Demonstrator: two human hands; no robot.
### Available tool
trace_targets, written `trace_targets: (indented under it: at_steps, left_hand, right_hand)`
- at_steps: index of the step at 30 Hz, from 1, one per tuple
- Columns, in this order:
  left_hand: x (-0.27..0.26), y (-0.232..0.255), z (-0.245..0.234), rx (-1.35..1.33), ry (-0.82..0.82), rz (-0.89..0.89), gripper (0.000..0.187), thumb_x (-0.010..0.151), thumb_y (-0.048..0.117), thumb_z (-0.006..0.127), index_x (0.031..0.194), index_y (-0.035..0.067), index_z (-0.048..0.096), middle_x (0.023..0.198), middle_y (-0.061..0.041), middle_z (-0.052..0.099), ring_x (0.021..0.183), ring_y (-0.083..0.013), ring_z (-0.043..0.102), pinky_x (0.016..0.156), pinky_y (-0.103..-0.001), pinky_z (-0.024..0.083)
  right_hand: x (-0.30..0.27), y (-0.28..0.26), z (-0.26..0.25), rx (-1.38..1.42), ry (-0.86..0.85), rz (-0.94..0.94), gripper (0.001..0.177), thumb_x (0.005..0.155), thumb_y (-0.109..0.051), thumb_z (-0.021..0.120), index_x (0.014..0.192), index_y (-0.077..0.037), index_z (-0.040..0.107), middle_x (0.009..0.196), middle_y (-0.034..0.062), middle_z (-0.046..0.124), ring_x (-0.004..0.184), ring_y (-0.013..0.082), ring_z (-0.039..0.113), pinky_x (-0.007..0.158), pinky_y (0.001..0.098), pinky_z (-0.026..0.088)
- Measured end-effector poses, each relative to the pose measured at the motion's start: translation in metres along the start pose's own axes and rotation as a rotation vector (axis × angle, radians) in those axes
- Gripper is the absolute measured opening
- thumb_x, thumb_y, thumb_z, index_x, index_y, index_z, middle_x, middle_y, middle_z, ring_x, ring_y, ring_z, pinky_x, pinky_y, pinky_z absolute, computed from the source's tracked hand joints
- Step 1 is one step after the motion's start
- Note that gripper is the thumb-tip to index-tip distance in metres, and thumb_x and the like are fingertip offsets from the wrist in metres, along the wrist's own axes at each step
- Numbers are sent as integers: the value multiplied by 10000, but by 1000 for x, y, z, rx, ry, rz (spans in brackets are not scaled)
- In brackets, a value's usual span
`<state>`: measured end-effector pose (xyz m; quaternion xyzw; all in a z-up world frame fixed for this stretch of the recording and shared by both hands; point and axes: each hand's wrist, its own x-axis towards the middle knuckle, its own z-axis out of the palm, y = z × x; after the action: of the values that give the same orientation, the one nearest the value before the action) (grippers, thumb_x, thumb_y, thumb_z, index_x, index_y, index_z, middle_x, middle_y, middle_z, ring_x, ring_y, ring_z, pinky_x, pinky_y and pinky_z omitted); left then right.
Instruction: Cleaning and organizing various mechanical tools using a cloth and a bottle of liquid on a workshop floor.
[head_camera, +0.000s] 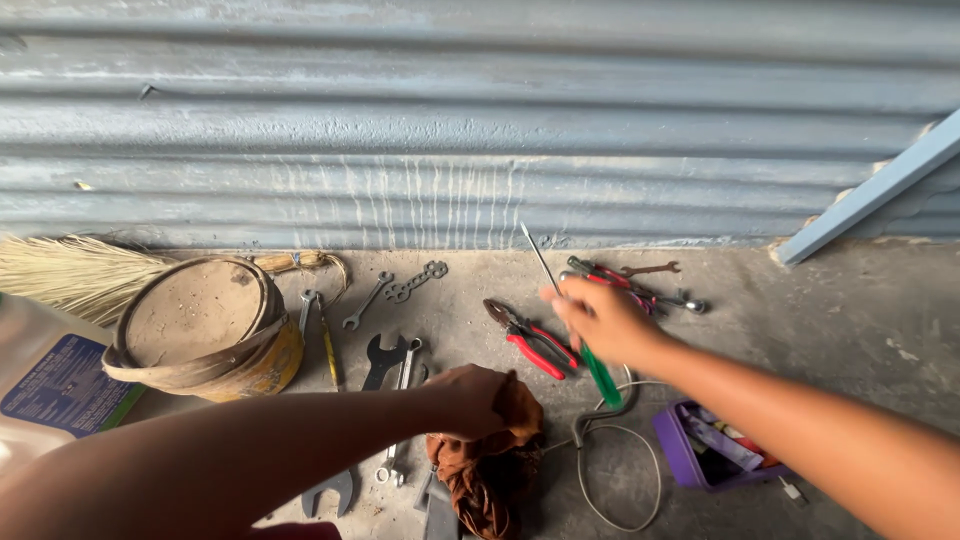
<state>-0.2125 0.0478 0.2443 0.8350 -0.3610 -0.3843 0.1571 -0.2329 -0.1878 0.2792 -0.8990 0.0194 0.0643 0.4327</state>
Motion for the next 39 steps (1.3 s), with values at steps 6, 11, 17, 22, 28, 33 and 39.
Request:
trace_targets:
  at_steps: [6,11,17,22,28,33,39]
  left_hand:
    - [20,-6,5,14,17,49,377,778,327,770,1103,141,729,1050,-130,747,1025,-289,721,875,-434,569]
    - [25,-10,14,-43,41,21,430,753,362,772,1125,154,719,1061,-143,749,1034,-319,718,887,-447,562]
    - [40,-24,19,-2,-9,16,614,744,387,798,1293,166,634,1109,-169,718,1071,-357,693,895,-463,559]
    - [44,-33,26,-2,-72,42,688,790,397,762,1397,139,569,1096,-201,725,1041,-359,712,884,-466,575]
    - [48,-57,39,-23,-104,86,603,787,358,746,1301,64,634,1069,-207,725,1024,-374,714,867,-485,577]
    - [64,-77,59,-54,-138,40,554,829,400,726,1293,112,641,1128,-192,712,1080,-380,691,911,-509,549]
    - [61,-66,42,-54,-144,-54,417,1030,434,512,1333,172,628,1187,-213,686,1157,-408,651,962,-535,517]
  right_hand:
    - [96,43,47,15,333,49,279,1017,-237,578,1252,-156,703,719,55,607,618,162,554,596,361,521]
    - [124,177,131,-198,325,21,210,904,-67,610,1098,-59,689,906,185,702,860,376,686,750,457,542]
    - [124,175,146,-316,251,35,373,797,9,673,1152,-105,669,1090,159,682,1038,365,654,876,438,537]
    - [109,157,146,-544,187,219,388,822,1,689,1188,-121,652,1228,112,634,1180,344,609,936,449,526]
    - [89,144,147,-753,127,270,805,769,-479,806,1405,-99,490,1395,196,499,1287,396,497,1049,496,370]
    - [87,187,155,-812,125,245,809,821,-476,741,1474,-113,431,1302,158,571,1225,325,559,1041,458,443]
    - [97,175,169,-732,264,138,863,805,-509,703,1514,-132,389,1241,191,584,1162,391,564,986,465,480]
